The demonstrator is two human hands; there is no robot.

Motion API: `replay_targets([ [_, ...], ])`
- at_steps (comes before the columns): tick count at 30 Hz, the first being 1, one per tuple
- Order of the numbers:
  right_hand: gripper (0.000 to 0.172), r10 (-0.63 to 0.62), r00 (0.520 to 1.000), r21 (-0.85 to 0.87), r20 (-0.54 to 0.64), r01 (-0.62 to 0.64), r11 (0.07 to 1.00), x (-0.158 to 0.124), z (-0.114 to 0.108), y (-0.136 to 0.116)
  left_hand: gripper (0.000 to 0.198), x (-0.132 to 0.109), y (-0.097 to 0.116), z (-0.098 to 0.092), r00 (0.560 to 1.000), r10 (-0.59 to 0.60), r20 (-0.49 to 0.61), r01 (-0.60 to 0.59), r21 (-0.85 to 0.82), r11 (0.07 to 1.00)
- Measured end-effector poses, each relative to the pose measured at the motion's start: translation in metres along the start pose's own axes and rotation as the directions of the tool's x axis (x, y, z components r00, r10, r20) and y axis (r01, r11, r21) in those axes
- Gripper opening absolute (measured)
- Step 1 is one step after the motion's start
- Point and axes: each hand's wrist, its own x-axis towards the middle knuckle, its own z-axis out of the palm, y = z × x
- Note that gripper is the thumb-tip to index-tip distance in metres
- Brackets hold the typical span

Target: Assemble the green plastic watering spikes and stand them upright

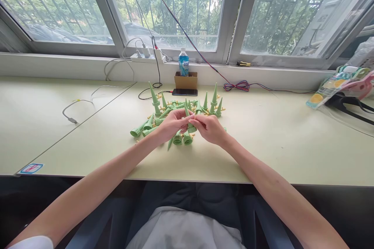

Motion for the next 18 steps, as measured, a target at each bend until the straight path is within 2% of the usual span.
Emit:
replay_targets([
  [18, 0.038, -0.074, 0.997, -0.04, -0.024, 0.073, 0.997, -0.0002, -0.0001, 0.0009, 0.034, 0.0004, 0.0024, -0.0003, 1.0, 0.021, -0.021, -0.021, 0.001, 1.0],
])
